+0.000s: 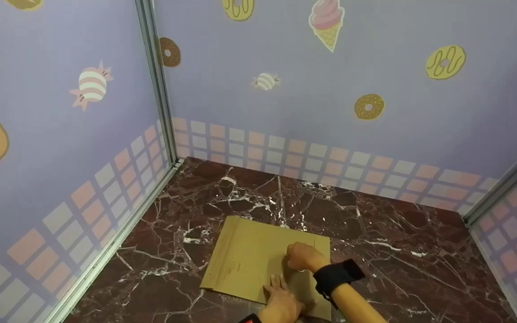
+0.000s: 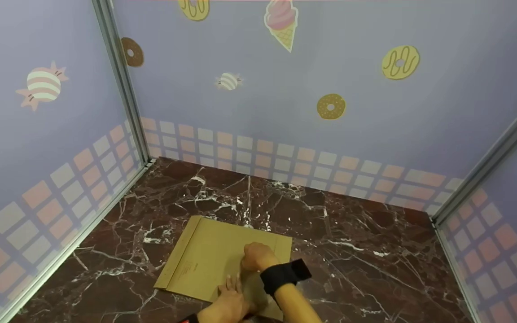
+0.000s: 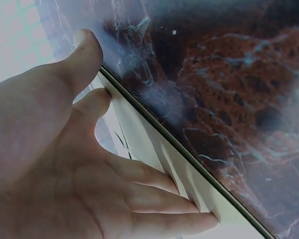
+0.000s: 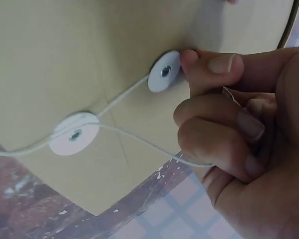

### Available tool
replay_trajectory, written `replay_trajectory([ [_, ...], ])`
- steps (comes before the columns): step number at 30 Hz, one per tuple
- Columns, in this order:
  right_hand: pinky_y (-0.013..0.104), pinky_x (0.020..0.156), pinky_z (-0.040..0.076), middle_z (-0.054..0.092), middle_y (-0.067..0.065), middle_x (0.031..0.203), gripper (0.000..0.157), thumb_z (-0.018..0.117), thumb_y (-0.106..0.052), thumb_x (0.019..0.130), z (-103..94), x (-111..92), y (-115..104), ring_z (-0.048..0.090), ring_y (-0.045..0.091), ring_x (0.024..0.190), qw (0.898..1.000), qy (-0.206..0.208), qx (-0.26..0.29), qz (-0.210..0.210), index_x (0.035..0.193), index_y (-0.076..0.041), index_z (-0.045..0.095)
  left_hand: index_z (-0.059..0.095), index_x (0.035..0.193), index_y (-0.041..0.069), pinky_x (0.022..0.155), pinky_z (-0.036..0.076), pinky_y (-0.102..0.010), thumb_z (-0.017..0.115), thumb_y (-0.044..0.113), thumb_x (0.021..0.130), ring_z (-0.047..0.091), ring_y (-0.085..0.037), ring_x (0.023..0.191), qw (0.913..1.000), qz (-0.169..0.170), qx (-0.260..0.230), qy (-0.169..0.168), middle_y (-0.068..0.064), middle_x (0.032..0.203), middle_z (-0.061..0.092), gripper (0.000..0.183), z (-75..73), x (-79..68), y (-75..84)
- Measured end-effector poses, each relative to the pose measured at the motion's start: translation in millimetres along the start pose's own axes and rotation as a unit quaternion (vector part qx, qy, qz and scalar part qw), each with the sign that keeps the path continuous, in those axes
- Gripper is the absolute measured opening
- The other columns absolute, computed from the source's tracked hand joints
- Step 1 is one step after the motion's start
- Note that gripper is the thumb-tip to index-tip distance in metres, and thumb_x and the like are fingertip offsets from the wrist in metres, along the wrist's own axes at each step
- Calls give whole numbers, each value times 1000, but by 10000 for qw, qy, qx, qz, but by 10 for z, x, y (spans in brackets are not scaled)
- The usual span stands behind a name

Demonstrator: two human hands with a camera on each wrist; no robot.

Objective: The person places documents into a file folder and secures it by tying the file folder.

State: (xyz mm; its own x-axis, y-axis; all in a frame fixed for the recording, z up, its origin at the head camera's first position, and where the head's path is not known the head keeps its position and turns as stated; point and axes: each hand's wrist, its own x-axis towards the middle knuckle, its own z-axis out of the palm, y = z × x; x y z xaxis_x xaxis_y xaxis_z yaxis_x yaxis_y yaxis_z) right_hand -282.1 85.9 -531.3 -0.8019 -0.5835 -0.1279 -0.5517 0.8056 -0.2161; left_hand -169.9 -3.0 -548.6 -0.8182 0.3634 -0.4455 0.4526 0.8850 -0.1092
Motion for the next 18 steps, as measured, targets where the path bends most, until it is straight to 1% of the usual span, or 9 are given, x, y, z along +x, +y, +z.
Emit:
replay_trajectory([
  [2, 37, 54, 40, 56, 8, 66, 2, 60, -2, 71, -7, 24, 35, 44, 20, 59, 9999, 75, -25, -144, 70, -2, 58, 47, 144, 42, 99, 49, -58, 40, 55, 99, 43, -42, 139, 9998, -52, -180, 1, -13, 153, 42, 47, 1, -10, -8],
  [3, 37, 54, 40, 55, 8, 66, 3, 60, -1, 70, -11, 32, 55, 43, 19, 59, 9996, 138, -43, -229, 69, -3, 58, 48, 144, 37, 100, 48, -58, 38, 58, 99, 40, -43, 141, 9991, -192, -386, 22, -15, 154, 40, 51, 2, -13, -17],
  [4, 36, 55, 40, 56, 8, 65, 3, 60, -1, 71, -12, 14, 92, 43, 18, 59, 9994, 194, -27, -274, 69, -3, 58, 49, 144, 34, 101, 47, -57, 36, 58, 99, 40, -42, 141, 9987, -252, -437, 27, -15, 154, 41, 54, 7, -13, -7],
  [6, 34, 54, 39, 56, 7, 64, 8, 62, 1, 74, -15, -14, 168, 43, 16, 58, 9987, 348, 14, -383, 67, -3, 59, 53, 142, 28, 100, 48, -57, 37, 57, 99, 42, -43, 140, 9987, -305, -393, 66, -15, 153, 42, 54, 22, -11, 2],
  [9, 30, 52, 38, 60, 6, 62, 16, 65, 1, 80, -11, -50, 284, 44, 14, 55, 9953, 746, 71, -617, 65, -3, 63, 58, 138, 20, 99, 49, -57, 41, 49, 101, 43, -43, 139, 9982, -398, -444, 59, -15, 152, 43, 50, 20, -3, 4],
  [11, 28, 50, 39, 63, 8, 63, 18, 68, -1, 83, -1, -73, 350, 47, 13, 53, 9920, 982, 99, -784, 65, -2, 64, 60, 137, 20, 100, 48, -58, 44, 44, 101, 42, -43, 139, 9982, -376, -470, -36, -15, 153, 42, 45, 14, 10, 7],
  [12, 27, 50, 40, 64, 8, 64, 18, 69, -1, 83, 5, -86, 376, 48, 13, 53, 9909, 1064, 146, -812, 65, -2, 65, 60, 137, 20, 101, 47, -59, 43, 47, 101, 40, -44, 140, 9968, -452, -657, -36, -16, 153, 41, 48, 7, 16, 11],
  [15, 27, 51, 42, 67, 10, 67, 15, 71, -1, 81, 33, -124, 424, 51, 14, 54, 9884, 1270, 406, -724, 66, -2, 66, 59, 138, 13, 106, 41, -60, 36, 66, 96, 36, -43, 143, 9860, -899, -1404, 100, -17, 154, 40, 71, 1, 45, 40],
  [18, 28, 52, 44, 68, 10, 71, 12, 71, -1, 79, 67, -159, 436, 52, 14, 56, 9867, 1414, 713, -362, 69, -2, 67, 57, 138, 7, 109, 37, -60, 30, 81, 87, 34, -42, 145, 9705, -1323, -1984, 354, -18, 154, 41, 94, 3, 64, 73],
])
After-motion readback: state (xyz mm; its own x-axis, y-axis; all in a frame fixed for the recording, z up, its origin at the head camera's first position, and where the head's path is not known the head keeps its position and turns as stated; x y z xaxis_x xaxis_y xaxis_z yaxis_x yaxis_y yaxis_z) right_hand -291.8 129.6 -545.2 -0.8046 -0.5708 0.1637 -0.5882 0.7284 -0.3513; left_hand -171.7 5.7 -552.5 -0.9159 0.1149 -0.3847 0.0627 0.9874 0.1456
